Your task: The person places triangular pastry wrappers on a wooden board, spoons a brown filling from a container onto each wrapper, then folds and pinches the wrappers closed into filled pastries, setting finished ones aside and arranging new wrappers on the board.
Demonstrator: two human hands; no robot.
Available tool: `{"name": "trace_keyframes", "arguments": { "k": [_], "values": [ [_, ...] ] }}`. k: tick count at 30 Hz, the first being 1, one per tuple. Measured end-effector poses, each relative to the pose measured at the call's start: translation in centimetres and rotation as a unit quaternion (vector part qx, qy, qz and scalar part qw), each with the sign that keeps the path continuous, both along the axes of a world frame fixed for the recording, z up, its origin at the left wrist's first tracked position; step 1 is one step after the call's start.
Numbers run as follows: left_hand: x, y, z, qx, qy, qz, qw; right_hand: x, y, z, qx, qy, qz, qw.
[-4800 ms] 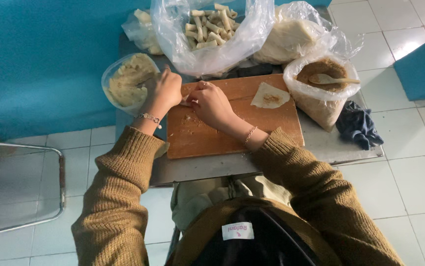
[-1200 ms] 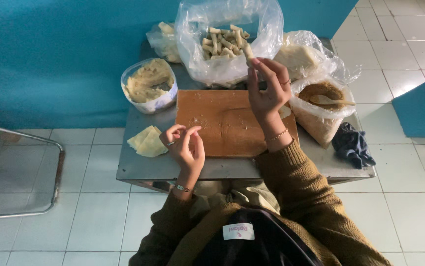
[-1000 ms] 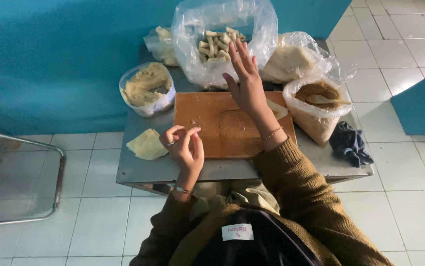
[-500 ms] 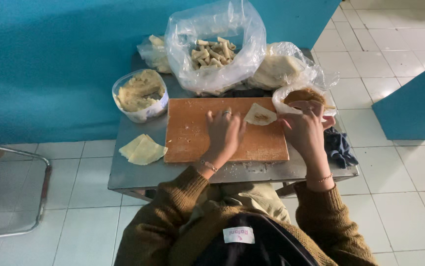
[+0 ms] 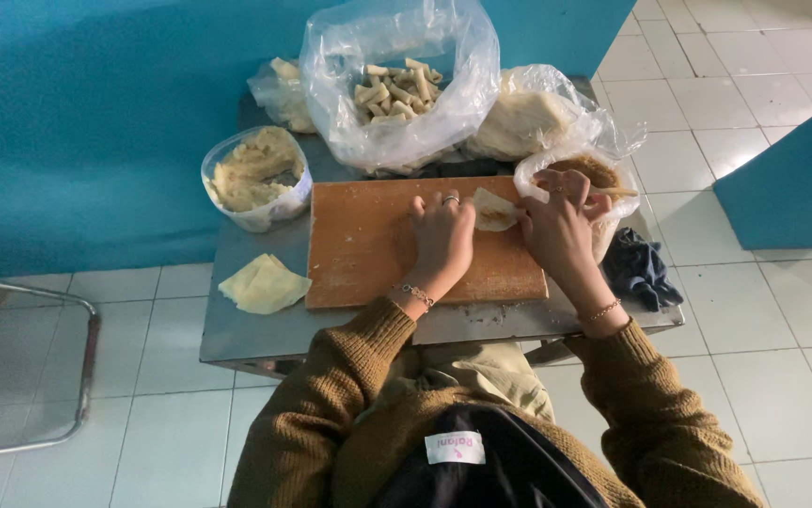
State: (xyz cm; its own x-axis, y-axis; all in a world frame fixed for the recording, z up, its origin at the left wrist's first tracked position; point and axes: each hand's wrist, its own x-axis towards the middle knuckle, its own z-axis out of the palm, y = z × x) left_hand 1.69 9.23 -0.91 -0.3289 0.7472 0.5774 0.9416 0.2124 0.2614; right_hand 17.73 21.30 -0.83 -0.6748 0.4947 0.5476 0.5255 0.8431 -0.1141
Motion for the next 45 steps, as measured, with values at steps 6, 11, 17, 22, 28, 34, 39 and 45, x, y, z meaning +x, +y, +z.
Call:
{"name": "trace_keyframes", "arguments": {
  "k": [6,11,17,22,28,34,39,45],
  "values": [
    [0.3,0.3,0.0,0.023,0.036,0.004,0.999,-0.7,-1.2,1.2,0.05,-0.028,-0.035,0.998],
    [0.6,0.9,0.0,-0.006,0.014,-0.032,0.999,-0.6,-1.9,2.1,0.019,-0.012,-0.026,0.999],
    [1.0,2.1,-0.2,0.026,0.013,-0.078,0.997,-1.0,-2.1,2.4,-0.032,-0.012,-0.041,0.999],
    [0.8,2.7,-0.7,0.045,-0.054,-0.13,0.989,-0.3,-1.8,2.6,0.024,-0.012,-0.034,0.999],
    [0.4,2.3,-0.7,0.062,-0.088,-0.173,0.979,0.0,-1.2,2.3,0.015,-0.066,-0.034,0.997],
    [0.6,1.4,0.1,0.065,-0.149,-0.172,0.972,-0.6,-1.0,2.1,0.007,-0.042,-0.021,0.999],
    [0.1,1.6,-0.1,0.03,-0.172,-0.181,0.968,-0.8,-1.7,2.3,0.028,-0.022,-0.022,0.999],
    [-0.4,1.4,-0.7,0.048,-0.192,-0.198,0.96,-1.2,-2.2,3.0,-0.011,0.013,0.024,1.0]
  ]
}}
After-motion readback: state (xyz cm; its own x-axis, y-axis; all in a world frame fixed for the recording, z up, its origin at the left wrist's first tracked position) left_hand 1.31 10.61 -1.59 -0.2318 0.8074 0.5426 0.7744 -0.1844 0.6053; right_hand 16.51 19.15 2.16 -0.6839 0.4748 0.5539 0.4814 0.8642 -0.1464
